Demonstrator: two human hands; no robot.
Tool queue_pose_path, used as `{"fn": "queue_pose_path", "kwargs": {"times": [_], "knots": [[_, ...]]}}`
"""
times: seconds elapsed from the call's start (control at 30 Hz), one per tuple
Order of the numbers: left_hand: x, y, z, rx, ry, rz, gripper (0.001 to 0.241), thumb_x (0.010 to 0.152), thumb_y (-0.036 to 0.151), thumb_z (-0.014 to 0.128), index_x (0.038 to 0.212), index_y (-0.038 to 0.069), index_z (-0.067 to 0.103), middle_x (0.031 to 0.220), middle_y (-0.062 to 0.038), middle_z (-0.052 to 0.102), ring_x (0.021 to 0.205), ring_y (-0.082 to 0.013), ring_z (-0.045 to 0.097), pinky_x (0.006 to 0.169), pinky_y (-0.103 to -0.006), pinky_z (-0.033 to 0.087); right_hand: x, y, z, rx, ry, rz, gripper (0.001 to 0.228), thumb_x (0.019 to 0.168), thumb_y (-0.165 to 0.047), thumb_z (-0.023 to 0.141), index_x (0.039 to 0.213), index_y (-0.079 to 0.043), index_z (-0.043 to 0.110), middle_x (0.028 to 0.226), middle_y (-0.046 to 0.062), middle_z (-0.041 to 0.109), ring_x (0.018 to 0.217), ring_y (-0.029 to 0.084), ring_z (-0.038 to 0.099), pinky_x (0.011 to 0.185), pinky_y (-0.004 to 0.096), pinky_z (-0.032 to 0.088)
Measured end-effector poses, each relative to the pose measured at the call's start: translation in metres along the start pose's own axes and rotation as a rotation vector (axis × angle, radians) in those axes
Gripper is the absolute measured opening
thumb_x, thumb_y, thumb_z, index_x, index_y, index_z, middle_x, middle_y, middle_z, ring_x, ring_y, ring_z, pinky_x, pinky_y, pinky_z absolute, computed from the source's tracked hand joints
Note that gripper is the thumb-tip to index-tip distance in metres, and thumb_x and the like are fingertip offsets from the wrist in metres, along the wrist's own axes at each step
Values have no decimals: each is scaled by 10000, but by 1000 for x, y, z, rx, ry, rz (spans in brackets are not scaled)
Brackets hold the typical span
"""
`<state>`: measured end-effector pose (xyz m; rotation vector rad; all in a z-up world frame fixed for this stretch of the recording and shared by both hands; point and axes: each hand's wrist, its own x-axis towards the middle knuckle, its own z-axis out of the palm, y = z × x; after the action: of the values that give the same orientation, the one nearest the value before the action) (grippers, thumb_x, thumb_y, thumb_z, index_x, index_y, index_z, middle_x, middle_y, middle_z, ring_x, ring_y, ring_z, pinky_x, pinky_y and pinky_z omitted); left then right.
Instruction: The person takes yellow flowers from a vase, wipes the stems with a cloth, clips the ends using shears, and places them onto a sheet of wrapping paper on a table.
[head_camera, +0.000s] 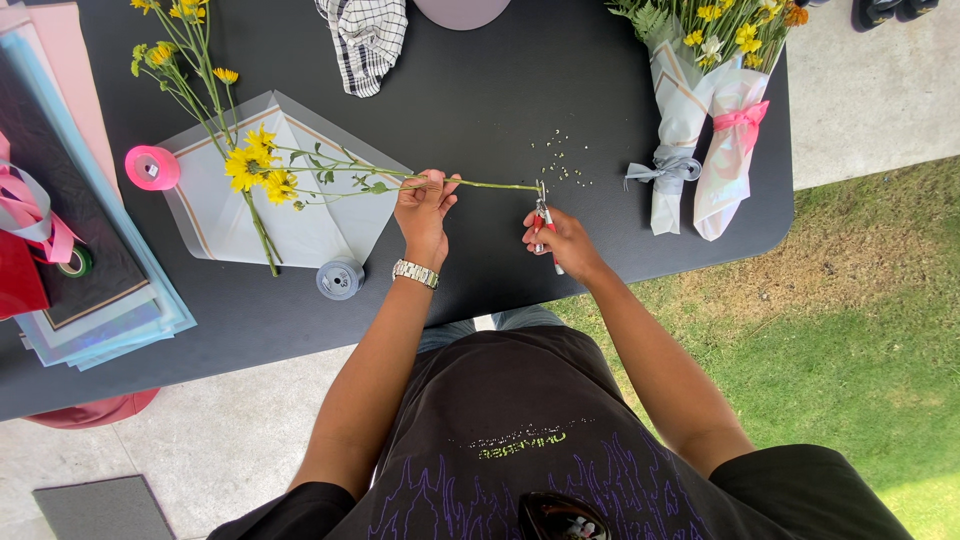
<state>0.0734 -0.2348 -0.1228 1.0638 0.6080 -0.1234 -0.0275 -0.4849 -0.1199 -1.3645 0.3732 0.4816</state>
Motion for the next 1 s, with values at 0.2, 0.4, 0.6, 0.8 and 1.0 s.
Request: {"fn": "queue_pose_path", "kwargs": {"times": [0.2,0.4,0.6,0.8,1.0], "knots": [[0,1,0,20,-5,21,136,1078,153,771,1123,57,685,1081,-157,844,970,-352,850,708,-252,743,-1,1,5,-157,117,2,301,904,-123,755,1186,-17,744,904,139,775,785,172,760,744,302,669],[-5,2,0,35,-16,35,151,1085,156,764,1140,43,680,1083,-170,841,979,-350,851,701,-237,738,-2,-4,16,-360,289,-15,207,908,-125,779,1110,-80,794,836,130,788,715,170,763,682,328,631],[-6,-2,-4,46,-4,31,163,1086,161,761,1148,29,688,1088,-176,838,988,-351,849,710,-236,741,0,4,18,-452,378,-61,101,903,-127,766,999,-105,786,708,113,745,645,192,732,637,352,593],[-11,0,-4,39,-7,37,173,1088,156,761,1164,20,685,1095,-176,833,1003,-356,847,718,-238,740,9,28,13,-524,411,-63,65,908,-159,750,954,-125,782,670,90,745,601,203,717,597,363,586],[-14,-3,-6,38,-16,36,176,1080,153,774,1160,19,692,1091,-175,834,997,-360,848,716,-246,740,8,29,20,-464,449,-51,87,940,-142,702,906,-90,763,624,97,725,534,181,693,543,339,563]]}}
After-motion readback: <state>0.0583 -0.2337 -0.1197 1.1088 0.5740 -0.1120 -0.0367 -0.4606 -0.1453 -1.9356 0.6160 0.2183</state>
